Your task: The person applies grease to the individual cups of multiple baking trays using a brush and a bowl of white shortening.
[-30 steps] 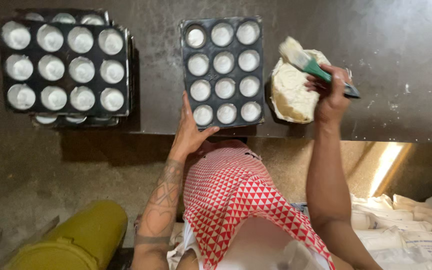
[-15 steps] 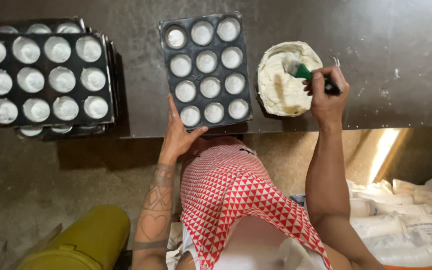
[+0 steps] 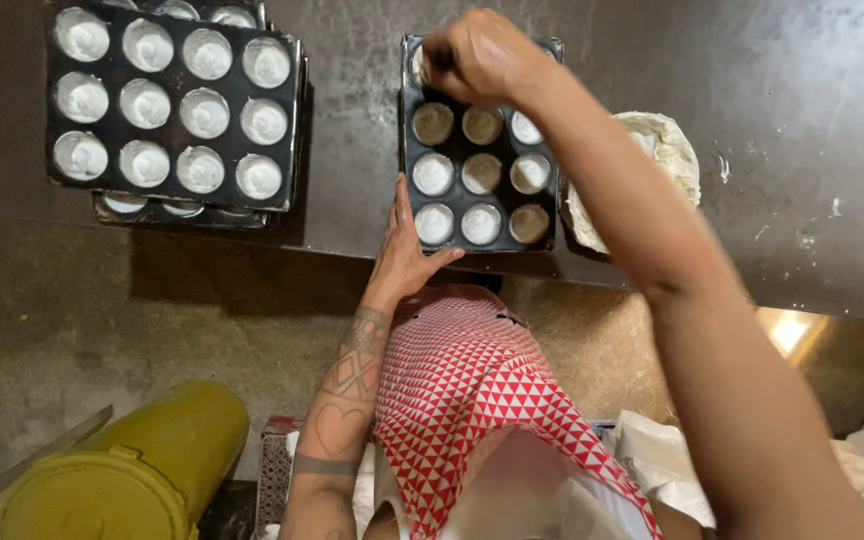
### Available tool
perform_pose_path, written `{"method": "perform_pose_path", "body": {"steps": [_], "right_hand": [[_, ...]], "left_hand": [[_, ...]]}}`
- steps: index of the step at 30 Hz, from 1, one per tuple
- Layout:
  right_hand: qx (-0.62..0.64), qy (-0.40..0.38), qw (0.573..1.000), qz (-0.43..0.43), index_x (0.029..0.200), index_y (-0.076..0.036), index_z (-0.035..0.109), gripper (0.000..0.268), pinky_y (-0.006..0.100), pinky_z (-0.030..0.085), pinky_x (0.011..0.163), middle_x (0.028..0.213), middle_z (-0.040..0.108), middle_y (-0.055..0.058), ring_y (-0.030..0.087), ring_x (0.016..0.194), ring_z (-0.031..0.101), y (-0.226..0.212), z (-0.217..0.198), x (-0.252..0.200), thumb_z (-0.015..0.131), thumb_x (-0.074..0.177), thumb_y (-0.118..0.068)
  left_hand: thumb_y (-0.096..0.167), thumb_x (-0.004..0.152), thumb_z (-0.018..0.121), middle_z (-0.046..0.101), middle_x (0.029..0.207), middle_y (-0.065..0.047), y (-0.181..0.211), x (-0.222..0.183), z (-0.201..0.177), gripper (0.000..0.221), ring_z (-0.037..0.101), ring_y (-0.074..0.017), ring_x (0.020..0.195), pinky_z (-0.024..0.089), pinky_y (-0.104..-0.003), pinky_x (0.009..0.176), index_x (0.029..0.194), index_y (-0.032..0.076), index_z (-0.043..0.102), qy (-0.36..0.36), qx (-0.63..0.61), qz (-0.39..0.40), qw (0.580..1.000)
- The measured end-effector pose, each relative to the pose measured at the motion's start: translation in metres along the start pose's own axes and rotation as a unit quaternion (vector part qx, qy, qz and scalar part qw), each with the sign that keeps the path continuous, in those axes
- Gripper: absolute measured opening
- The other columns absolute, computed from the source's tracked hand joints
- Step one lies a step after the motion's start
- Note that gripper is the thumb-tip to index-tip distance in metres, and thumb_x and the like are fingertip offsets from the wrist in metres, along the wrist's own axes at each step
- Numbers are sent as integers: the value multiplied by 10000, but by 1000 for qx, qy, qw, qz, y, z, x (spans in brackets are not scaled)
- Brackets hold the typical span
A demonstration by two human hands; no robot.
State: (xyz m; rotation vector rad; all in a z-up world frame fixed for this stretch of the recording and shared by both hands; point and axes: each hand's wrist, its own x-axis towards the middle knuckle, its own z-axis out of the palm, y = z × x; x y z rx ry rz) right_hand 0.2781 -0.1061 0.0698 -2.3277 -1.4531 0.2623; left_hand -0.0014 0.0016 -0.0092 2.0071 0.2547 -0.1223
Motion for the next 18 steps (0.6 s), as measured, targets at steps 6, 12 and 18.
{"method": "perform_pose_path", "body": {"steps": [6, 12, 18], "right_hand": [[731, 323, 523, 295, 1175, 70, 705, 381, 457, 575, 750, 886, 711, 233, 334, 753, 685, 30, 97, -9, 619, 1092, -292], [677, 422, 581, 162, 1348, -37, 570, 441, 465, 450, 1189, 1305, 687, 116, 269, 1243, 632, -31, 74, -207, 534, 1090, -393], [687, 377, 591, 192, 1316, -4, 596, 445, 437, 438, 1138, 1236, 694, 179, 287, 1168, 659, -61, 96, -282, 474, 1137, -393]], "left_hand": [[330, 700, 952, 221, 1623, -344, 2, -4, 0, 1422, 310, -470, 1490, 346, -514, 1191, 1608, 76, -112, -12, -7, -18, 1000], [297, 678, 957, 295, 1581, -343, 9, 0, -4, 1426, 361, -465, 1459, 370, -499, 1185, 1609, 70, -99, -5, -14, -15, 1000], [306, 647, 959, 375, 1538, -297, 19, -21, 7, 1177, 392, -462, 1421, 355, -508, 1176, 1532, -11, 251, 134, 47, 47, 989]]}}
